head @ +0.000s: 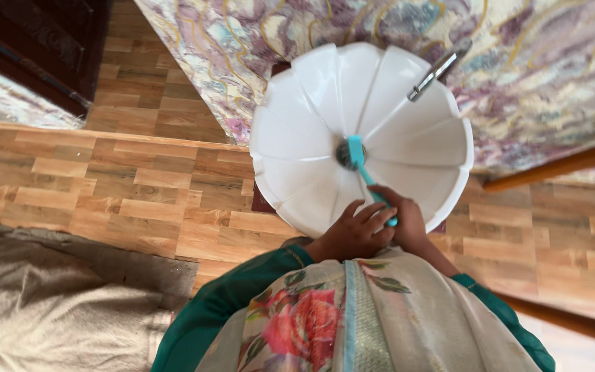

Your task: The person scrubs a white shell-shaped sink using a blue-bristled brush, moving the brush around the drain and interior surfaces.

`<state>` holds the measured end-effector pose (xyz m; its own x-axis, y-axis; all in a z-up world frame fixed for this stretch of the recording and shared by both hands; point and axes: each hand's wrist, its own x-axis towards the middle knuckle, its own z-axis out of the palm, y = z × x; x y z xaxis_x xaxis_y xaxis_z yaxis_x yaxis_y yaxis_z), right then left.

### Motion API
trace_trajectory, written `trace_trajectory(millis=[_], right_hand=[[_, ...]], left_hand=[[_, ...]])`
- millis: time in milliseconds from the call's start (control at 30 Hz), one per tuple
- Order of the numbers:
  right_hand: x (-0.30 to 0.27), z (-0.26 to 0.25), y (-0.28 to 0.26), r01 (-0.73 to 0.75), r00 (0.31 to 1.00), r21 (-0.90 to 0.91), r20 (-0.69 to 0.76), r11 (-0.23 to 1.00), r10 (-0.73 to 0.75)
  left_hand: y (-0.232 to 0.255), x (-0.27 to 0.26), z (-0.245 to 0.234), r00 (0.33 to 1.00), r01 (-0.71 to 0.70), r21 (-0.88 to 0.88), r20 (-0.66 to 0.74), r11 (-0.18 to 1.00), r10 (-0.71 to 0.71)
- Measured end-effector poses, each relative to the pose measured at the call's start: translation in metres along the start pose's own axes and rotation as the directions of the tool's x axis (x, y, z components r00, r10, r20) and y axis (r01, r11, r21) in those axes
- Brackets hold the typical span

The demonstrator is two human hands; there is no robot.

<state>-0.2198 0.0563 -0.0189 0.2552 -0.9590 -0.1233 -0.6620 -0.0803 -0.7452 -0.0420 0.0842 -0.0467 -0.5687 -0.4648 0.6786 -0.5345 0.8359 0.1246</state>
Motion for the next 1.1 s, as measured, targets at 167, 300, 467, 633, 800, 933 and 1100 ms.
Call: trace_trajectory(millis=[167,300,467,633,800,933,1100], right_hand=[[0.013,-0.005,0.028,0.11,0.919,0.561,0.257,0.82,-0.3],[0.015,0.013,0.056,-0.008,0.904,0.714,0.304,0.7,-0.3],[0.019,0.017,0.058,0.041,0.95,0.631,0.216,0.774,-0.227],[0.027,0.01,0.038,-0.033,0.881,0.759,0.329,0.651,-0.339],[0.027,0.009,0.029,0.097,0.919,0.501,0.287,0.86,-0.271],[0.027,0.009,0.027,0.013,0.959,0.223,0.272,0.975,-0.075],[0.033,0.041,0.026,0.23,0.91,0.662,0.112,0.713,-0.398]], left_hand=[[0.009,0.005,0.0,0.996,-0.008,0.162,-0.083,0.987,0.022],[0.022,0.011,0.002,0.996,0.089,0.111,-0.03,0.99,-0.087],[0.025,0.003,0.009,0.989,0.15,0.138,-0.011,0.979,-0.15],[0.028,0.005,0.004,0.991,0.119,0.233,-0.091,0.965,-0.101],[0.016,-0.002,-0.008,0.994,0.11,0.123,0.002,0.986,-0.111],[0.003,-0.005,-0.021,0.995,0.058,0.107,0.071,0.993,-0.066],[-0.014,-0.012,-0.033,0.997,-0.053,0.095,0.056,0.994,0.048]])
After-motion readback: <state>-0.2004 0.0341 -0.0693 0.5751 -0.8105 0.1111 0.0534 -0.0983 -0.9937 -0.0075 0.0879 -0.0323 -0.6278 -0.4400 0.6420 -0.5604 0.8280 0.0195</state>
